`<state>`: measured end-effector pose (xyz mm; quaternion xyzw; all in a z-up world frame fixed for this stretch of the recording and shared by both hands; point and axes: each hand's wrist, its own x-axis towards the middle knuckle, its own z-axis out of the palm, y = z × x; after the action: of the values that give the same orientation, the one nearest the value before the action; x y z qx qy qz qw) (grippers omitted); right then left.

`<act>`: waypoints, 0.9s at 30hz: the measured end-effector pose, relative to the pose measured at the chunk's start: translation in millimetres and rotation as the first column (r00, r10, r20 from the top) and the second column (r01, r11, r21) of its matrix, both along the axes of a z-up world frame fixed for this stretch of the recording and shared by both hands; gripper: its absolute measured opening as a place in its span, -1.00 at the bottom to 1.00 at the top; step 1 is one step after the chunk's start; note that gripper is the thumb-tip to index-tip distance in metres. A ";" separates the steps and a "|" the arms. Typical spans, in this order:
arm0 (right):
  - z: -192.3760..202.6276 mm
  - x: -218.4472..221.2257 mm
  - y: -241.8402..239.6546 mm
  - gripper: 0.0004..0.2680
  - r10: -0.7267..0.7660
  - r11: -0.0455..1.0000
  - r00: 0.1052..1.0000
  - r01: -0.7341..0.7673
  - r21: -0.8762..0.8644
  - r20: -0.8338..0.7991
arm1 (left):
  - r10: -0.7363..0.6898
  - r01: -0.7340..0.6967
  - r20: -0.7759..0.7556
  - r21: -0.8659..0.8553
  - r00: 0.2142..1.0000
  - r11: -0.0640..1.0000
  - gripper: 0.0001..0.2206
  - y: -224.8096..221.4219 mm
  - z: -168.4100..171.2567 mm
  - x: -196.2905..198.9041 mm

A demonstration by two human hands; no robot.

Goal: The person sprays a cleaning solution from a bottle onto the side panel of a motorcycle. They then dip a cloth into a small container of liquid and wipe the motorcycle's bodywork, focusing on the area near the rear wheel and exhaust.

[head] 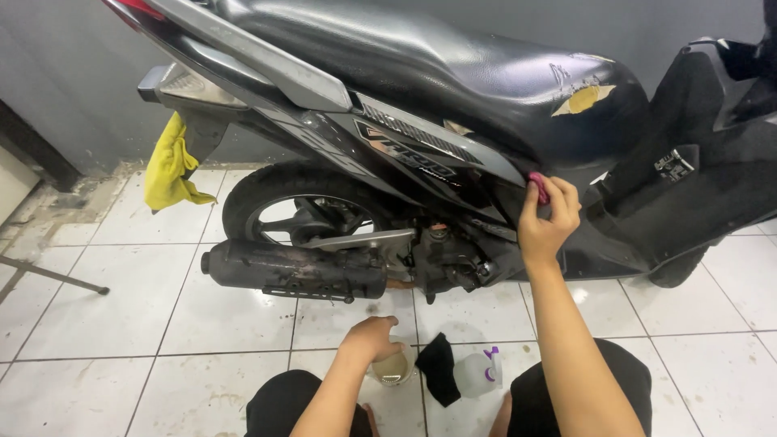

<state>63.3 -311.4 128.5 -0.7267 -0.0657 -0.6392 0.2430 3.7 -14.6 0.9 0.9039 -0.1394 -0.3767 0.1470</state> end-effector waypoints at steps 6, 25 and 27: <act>92.3 12.6 90.2 -0.92 0.240 0.958 0.968 -0.225 -0.180 0.067 | 0.045 -0.044 -0.061 0.020 0.997 0.999 -0.35 5.9 -8.1 2.6; 18.4 3.0 38.1 -0.84 0.162 0.922 0.987 -0.146 -0.358 0.017 | -0.017 0.017 -0.006 0.004 1.000 1.000 -0.38 3.2 22.0 -15.1; 20.6 8.5 50.8 -0.85 0.137 0.916 0.989 -0.102 -0.389 0.062 | -0.019 0.019 -0.003 -0.034 1.000 0.999 -0.40 2.9 27.3 -14.9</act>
<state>71.9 -260.6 149.0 -0.7260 -0.2446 -0.6292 0.1314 -11.1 -11.7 28.2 0.8994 -0.1540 -0.3769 0.1589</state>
